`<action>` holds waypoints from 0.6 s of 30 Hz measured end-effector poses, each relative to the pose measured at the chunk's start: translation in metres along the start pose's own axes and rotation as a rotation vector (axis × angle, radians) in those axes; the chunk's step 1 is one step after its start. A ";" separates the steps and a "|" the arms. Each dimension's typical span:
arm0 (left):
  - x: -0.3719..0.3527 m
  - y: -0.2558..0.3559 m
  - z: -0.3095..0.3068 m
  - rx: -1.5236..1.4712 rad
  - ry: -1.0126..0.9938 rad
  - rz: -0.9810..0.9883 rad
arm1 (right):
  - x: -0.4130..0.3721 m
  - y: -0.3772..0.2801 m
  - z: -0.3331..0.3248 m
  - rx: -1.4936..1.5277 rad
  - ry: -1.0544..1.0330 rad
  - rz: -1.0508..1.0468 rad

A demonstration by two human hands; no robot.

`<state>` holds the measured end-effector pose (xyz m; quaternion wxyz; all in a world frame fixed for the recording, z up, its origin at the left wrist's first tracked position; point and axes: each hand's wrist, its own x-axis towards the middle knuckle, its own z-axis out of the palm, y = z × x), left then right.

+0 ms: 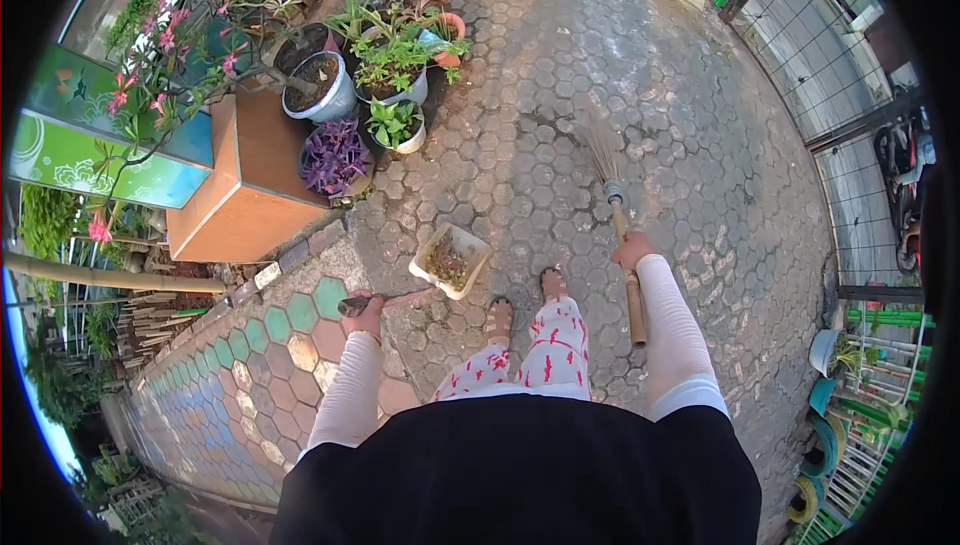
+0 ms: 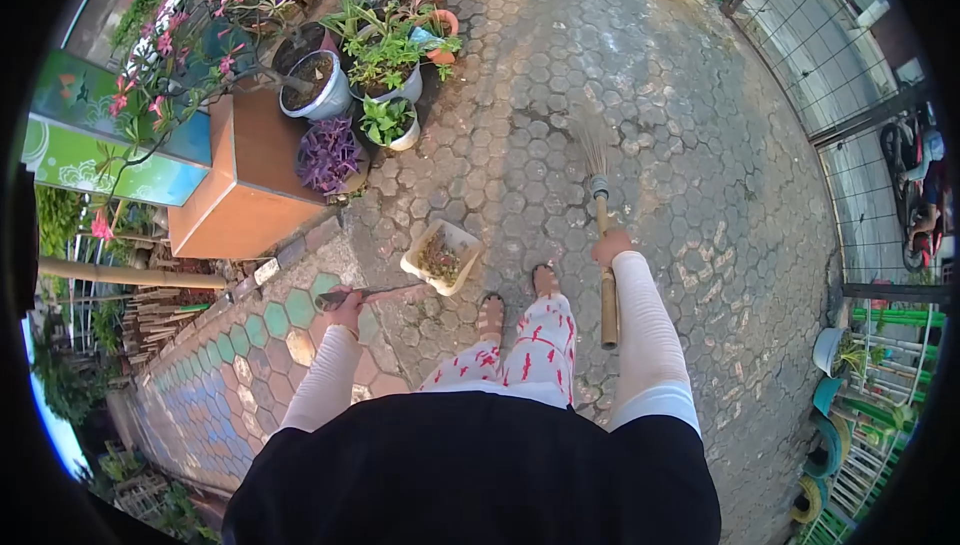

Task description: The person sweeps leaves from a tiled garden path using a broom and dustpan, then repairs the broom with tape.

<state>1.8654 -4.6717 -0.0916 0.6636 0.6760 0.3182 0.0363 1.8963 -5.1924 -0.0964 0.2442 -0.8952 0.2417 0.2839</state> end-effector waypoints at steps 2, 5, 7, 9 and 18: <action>0.004 -0.013 0.014 -0.016 0.014 0.040 | 0.005 0.001 0.026 -0.160 -0.161 -0.095; -0.002 -0.017 0.033 -0.003 0.134 0.001 | -0.076 -0.024 -0.004 -0.108 -0.457 -0.240; 0.001 -0.021 0.043 0.028 0.140 0.023 | -0.098 -0.009 -0.021 -0.161 -0.564 -0.462; -0.001 -0.020 0.046 0.046 0.167 0.062 | -0.101 -0.016 -0.060 -0.152 -0.546 -0.475; -0.044 -0.015 0.067 -0.002 0.296 -0.046 | 0.095 -0.072 -0.149 -0.054 -0.066 -0.319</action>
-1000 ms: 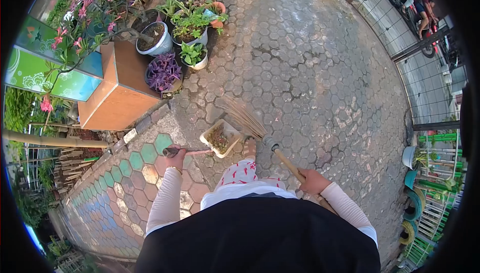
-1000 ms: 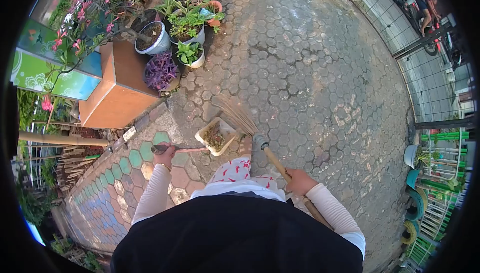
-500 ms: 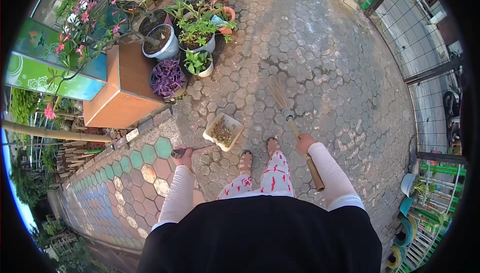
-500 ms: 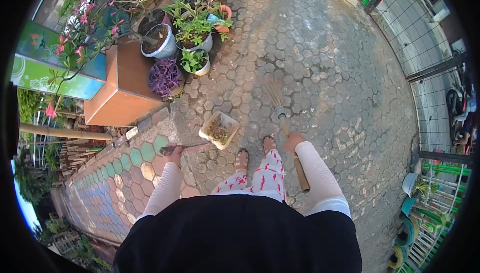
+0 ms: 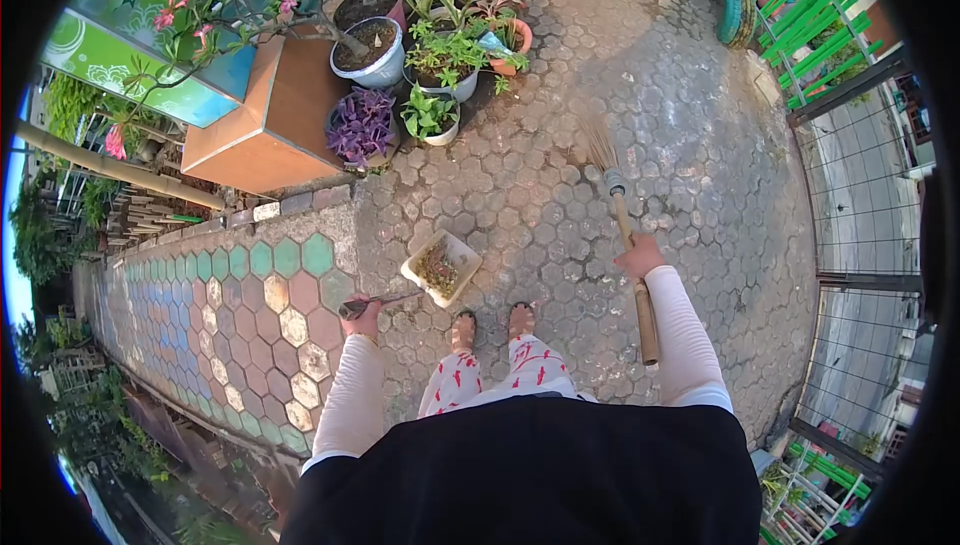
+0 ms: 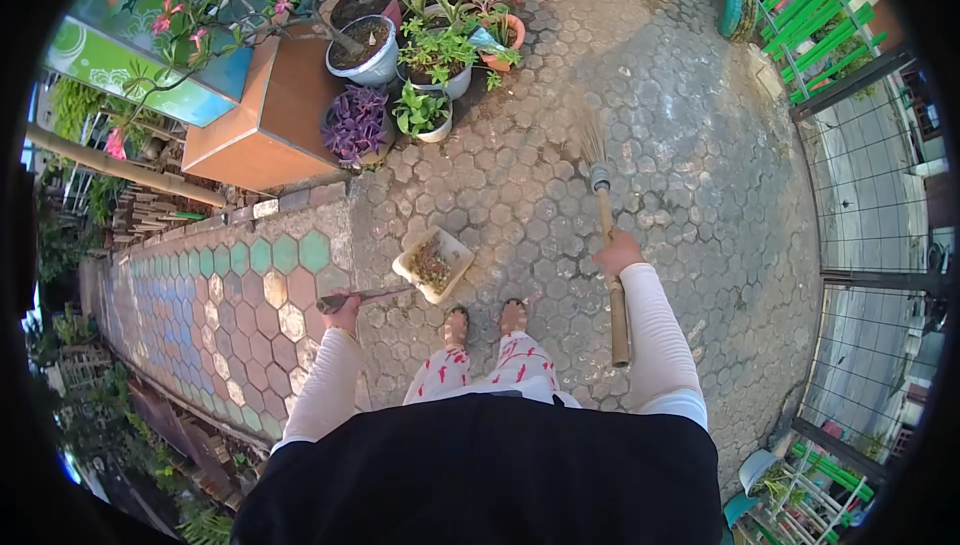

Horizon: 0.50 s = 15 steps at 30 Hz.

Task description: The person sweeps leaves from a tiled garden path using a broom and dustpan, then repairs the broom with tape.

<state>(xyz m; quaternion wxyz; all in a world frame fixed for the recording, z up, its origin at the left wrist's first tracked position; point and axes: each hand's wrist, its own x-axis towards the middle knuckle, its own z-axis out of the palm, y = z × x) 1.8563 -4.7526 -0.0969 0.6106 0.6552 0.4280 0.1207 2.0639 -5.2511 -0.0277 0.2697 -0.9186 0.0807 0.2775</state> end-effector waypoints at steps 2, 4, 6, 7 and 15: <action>-0.010 -0.011 0.000 -0.042 0.057 -0.032 | 0.065 0.000 0.003 -0.109 -0.039 0.043; -0.016 -0.016 0.003 -0.083 0.101 -0.053 | 0.096 0.000 0.029 -0.193 -0.082 0.036; -0.025 -0.015 0.011 -0.210 0.142 -0.058 | 0.094 -0.004 0.056 -0.280 -0.140 -0.016; -0.029 -0.013 0.015 -0.283 0.185 -0.051 | 0.076 -0.003 0.077 -0.387 -0.179 -0.099; -0.028 -0.047 -0.020 -0.158 0.233 0.027 | -0.127 -0.037 0.048 -0.315 -0.704 -0.232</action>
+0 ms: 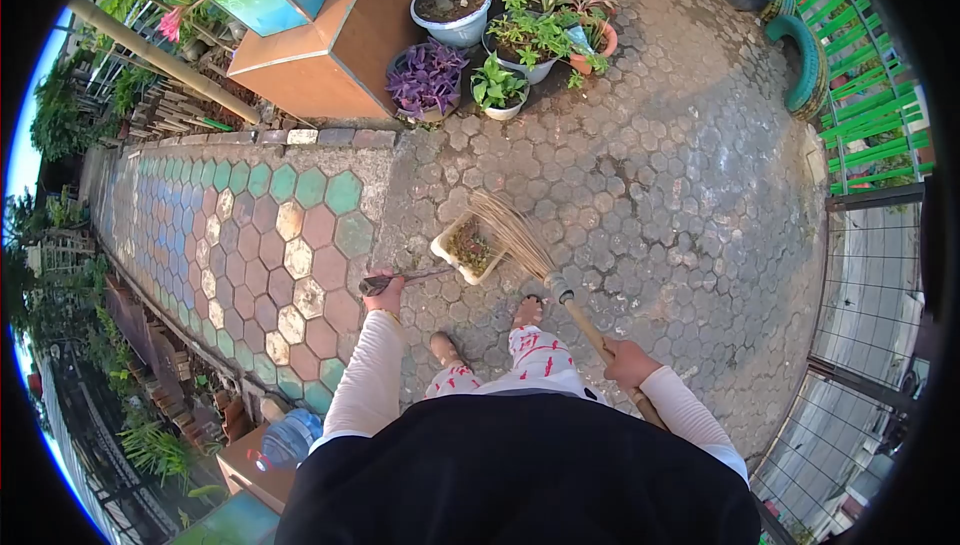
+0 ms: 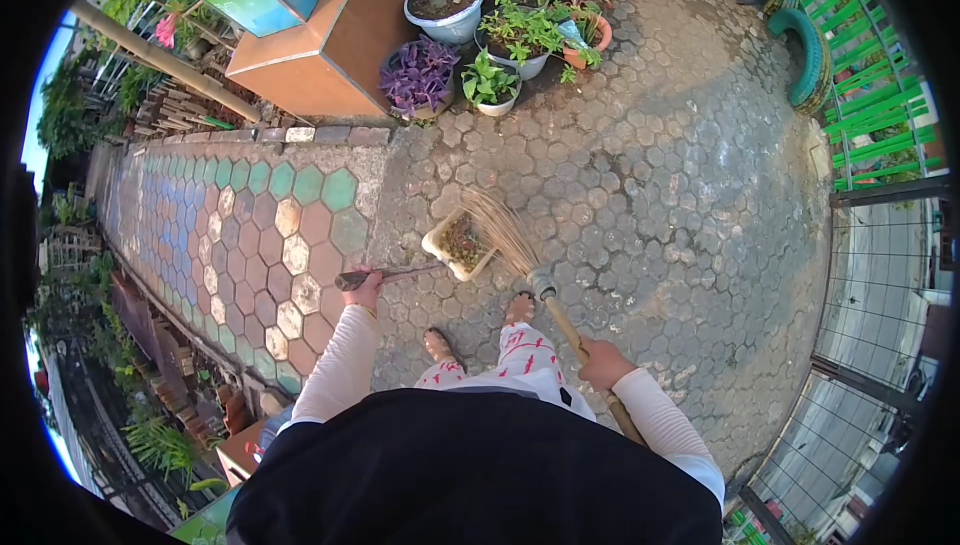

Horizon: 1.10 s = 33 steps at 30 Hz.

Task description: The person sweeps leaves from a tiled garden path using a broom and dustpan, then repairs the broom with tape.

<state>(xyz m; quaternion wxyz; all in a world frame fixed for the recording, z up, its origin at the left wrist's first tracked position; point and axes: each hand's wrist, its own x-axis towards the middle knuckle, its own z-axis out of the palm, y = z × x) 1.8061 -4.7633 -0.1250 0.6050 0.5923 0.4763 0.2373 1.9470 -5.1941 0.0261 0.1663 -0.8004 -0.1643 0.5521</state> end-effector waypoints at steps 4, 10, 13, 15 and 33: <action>-0.020 0.012 -0.035 -0.052 -0.037 -0.042 | -0.007 -0.003 -0.007 0.090 0.200 -0.028; -0.058 0.039 -0.094 -0.204 0.054 -0.178 | 0.109 -0.039 -0.028 -0.059 0.349 0.108; -0.056 0.026 -0.121 -0.151 0.118 -0.190 | 0.162 -0.052 0.019 -0.200 0.296 0.146; -0.048 -0.004 -0.134 -0.079 0.149 -0.076 | 0.144 -0.078 0.065 -0.203 0.137 0.107; -0.119 -0.023 -0.315 -0.243 0.396 -0.097 | 0.170 -0.223 0.152 -0.315 0.159 -0.012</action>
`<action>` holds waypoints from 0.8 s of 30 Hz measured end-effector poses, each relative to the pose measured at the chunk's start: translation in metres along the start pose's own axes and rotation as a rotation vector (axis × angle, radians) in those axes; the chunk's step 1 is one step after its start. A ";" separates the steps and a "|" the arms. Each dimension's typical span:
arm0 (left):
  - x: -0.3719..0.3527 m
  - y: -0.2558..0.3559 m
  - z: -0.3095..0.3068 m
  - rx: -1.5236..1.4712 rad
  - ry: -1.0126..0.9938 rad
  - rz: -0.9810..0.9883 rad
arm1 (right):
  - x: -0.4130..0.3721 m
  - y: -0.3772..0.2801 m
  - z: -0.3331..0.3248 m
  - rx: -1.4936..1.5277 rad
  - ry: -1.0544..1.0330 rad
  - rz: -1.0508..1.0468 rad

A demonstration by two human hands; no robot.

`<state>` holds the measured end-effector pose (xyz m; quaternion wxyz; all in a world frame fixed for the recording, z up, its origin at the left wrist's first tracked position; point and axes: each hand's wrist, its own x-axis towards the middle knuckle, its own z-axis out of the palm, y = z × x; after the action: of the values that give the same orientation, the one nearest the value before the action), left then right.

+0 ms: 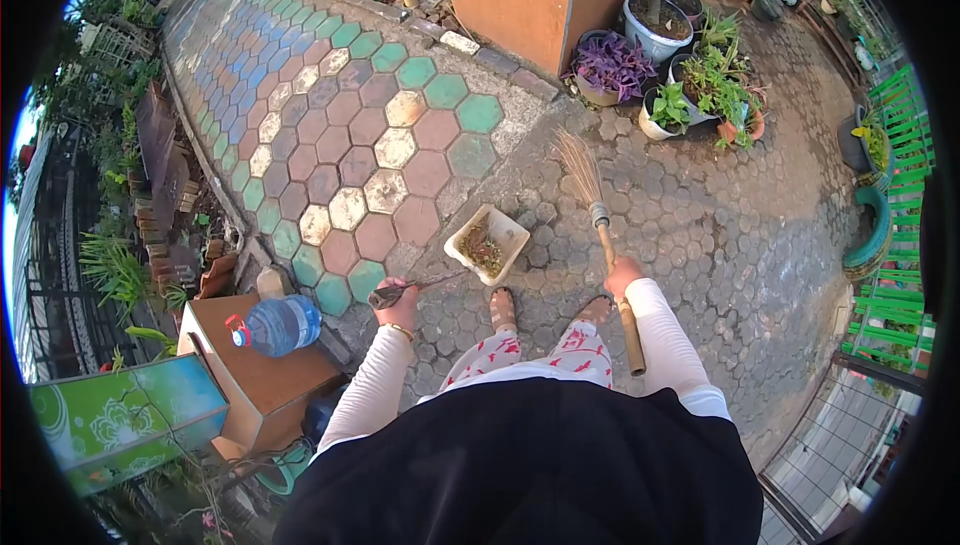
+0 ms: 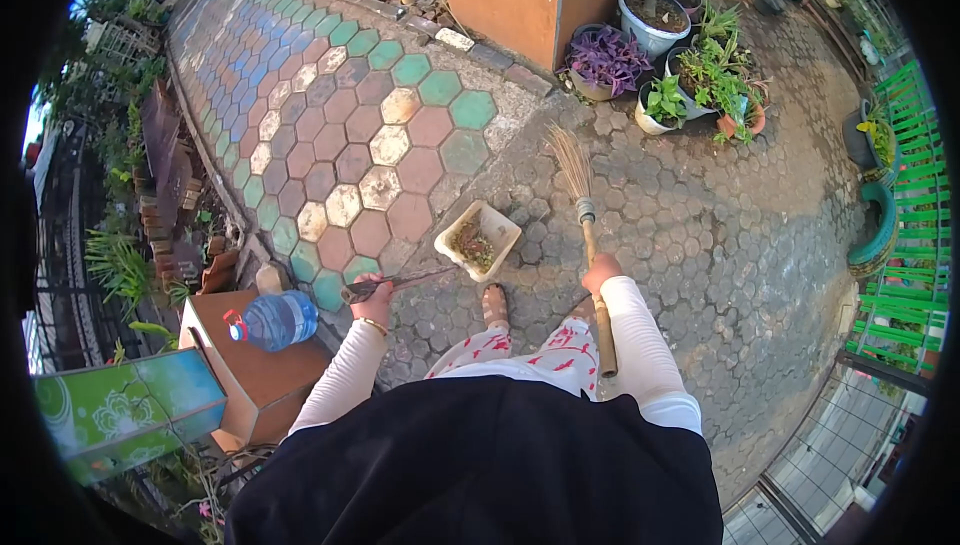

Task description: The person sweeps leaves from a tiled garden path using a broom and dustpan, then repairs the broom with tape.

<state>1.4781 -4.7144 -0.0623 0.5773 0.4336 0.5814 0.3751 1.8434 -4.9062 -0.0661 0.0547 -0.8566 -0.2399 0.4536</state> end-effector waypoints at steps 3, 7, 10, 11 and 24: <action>0.008 -0.009 -0.011 0.142 0.053 0.056 | -0.020 -0.019 0.031 -0.277 -0.199 -0.105; 0.011 -0.018 -0.019 0.327 0.139 0.084 | -0.107 -0.030 0.028 -0.355 -0.382 -0.467; 0.004 -0.004 -0.038 0.276 0.170 0.107 | -0.146 -0.054 -0.001 -0.329 -0.409 -0.416; 0.002 0.003 -0.045 0.205 0.155 0.110 | -0.146 -0.061 -0.009 -0.349 -0.413 -0.426; -0.046 -0.026 -0.130 -0.265 0.601 -0.119 | 0.090 -0.227 0.029 -0.279 0.034 -0.420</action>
<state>1.3451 -4.7576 -0.0637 0.4522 0.1900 0.6960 0.5244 1.7804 -4.6684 -0.0802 0.0330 -0.7947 -0.4719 0.3803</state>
